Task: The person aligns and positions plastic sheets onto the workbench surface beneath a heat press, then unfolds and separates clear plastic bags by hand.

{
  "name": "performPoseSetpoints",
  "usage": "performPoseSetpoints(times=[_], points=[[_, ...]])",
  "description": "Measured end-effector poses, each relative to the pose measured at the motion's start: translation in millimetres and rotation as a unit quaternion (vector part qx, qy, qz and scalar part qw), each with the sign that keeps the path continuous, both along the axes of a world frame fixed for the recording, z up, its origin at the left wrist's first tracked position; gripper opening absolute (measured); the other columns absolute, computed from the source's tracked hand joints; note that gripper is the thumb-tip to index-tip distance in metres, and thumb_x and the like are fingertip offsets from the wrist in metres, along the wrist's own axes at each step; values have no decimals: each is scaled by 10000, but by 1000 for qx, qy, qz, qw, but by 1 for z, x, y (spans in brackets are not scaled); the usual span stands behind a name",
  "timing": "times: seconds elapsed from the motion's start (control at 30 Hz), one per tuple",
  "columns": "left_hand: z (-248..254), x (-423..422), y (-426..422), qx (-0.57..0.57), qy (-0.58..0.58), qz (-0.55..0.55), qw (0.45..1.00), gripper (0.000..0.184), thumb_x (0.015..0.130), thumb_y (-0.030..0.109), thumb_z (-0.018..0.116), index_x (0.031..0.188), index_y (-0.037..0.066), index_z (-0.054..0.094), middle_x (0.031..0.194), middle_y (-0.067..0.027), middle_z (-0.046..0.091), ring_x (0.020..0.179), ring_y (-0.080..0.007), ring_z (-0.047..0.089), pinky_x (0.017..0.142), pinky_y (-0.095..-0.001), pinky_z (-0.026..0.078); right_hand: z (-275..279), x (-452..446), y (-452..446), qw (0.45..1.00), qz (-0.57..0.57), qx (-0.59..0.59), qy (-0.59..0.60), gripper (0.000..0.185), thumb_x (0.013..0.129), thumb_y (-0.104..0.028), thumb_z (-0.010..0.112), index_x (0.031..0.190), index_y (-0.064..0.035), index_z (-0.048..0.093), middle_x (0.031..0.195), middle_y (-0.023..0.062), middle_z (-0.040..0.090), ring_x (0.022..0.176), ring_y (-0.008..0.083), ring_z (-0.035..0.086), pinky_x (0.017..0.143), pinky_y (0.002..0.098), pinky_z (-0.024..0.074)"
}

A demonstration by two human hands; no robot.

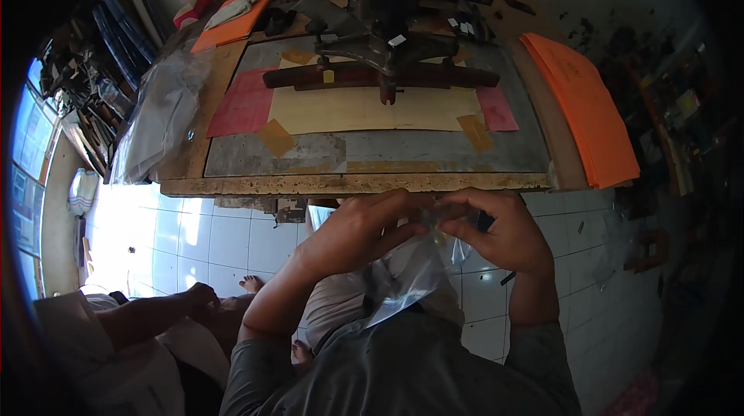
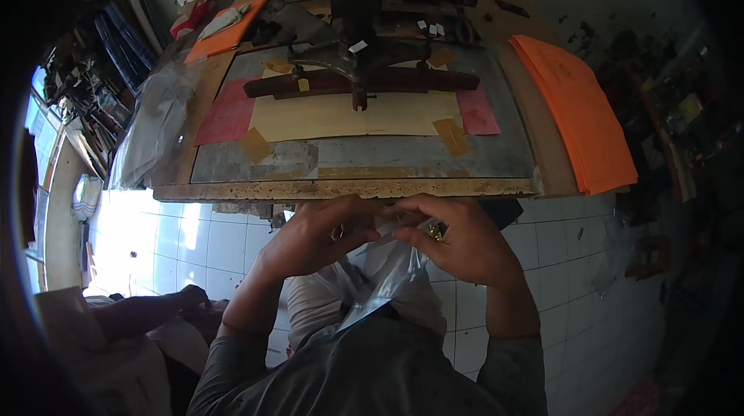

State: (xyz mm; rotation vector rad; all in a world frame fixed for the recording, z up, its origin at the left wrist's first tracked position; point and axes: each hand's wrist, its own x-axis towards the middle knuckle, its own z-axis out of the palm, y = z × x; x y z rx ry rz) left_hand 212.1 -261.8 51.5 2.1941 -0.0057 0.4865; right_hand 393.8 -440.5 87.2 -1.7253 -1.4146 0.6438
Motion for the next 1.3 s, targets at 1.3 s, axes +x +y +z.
performPoseSetpoints(times=[1.3], points=[[-15,-78,79,-115,76,120,983,151,934,56,776,1071,-6,766,886,-78,786,729,-134,727,678,-278,571,-14,35,4,960,-181,144,161,168,1020,-103,706,1098,42,733,927,73,750,896,119,705,833,266,569]])
